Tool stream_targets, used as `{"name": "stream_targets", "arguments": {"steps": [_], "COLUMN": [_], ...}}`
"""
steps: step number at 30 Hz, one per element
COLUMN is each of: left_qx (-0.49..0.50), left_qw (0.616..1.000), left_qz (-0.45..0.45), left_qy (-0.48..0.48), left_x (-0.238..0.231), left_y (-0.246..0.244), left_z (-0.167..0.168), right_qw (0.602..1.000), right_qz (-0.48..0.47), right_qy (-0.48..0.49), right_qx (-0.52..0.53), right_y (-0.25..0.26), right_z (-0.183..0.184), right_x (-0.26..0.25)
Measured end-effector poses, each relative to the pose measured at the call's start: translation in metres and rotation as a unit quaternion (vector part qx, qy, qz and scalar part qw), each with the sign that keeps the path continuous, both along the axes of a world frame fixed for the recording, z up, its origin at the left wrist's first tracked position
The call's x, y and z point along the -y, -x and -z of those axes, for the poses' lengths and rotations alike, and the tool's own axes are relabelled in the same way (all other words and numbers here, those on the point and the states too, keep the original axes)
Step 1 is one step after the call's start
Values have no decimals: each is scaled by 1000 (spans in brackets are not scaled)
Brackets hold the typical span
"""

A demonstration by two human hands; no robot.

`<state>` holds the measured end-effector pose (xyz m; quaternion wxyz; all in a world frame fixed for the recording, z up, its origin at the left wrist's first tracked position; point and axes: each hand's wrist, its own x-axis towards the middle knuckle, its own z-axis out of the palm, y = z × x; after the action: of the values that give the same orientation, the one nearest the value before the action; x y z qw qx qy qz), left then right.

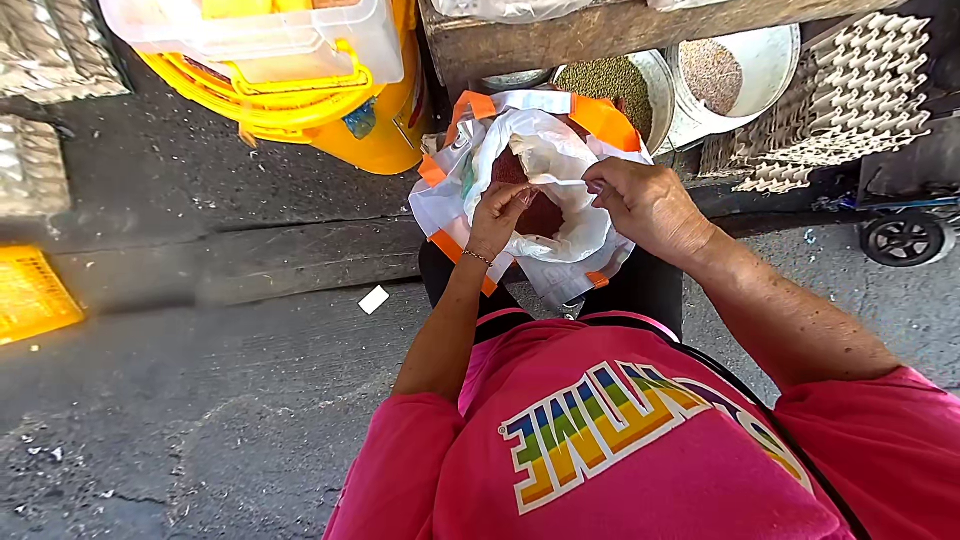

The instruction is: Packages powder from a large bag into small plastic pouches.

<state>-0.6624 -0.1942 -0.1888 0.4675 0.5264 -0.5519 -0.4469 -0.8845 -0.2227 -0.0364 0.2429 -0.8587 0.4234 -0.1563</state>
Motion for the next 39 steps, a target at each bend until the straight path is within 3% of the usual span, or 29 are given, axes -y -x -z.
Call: {"name": "stream_targets", "arguments": {"steps": [3, 6, 10, 16, 18, 20, 24, 28, 32, 39], "left_qx": [-17, 6, 5, -31, -46, -51, -32, -6, -6, -55], "left_qw": [1000, 999, 998, 997, 996, 996, 998, 999, 999, 997], "left_qz": [-24, -28, -41, -54, -60, -61, -59, -45, -32, -27], "left_qy": [8, 21, 43, 52, 40, 27, 18, 14, 12, -42], "left_x": [1, 1, 0, -2, -3, -3, 0, 7, 13, 14], "left_y": [-7, -15, -19, -21, -22, -23, -21, -15, -7, 2], "left_z": [-2, -3, -1, -5, -7, -8, 3, 12, 9, 12], "right_qw": [997, 986, 959, 927, 904, 855, 765, 728, 738, 798], "right_qz": [60, 110, 136, 177, 200, 255, 335, 355, 332, 248], "right_qy": [-26, -112, -248, -298, -362, -451, -539, -555, -543, -480], "right_qx": [49, 55, -9, -145, -108, -29, 108, 190, 225, 269], "right_y": [5, 5, -2, -17, -20, -25, -19, 1, 15, 41], "right_z": [10, 45, 104, 179, 203, 213, 210, 202, 162, 84], "right_x": [7, 14, 22, 28, 24, 15, 9, 15, 16, 17]}}
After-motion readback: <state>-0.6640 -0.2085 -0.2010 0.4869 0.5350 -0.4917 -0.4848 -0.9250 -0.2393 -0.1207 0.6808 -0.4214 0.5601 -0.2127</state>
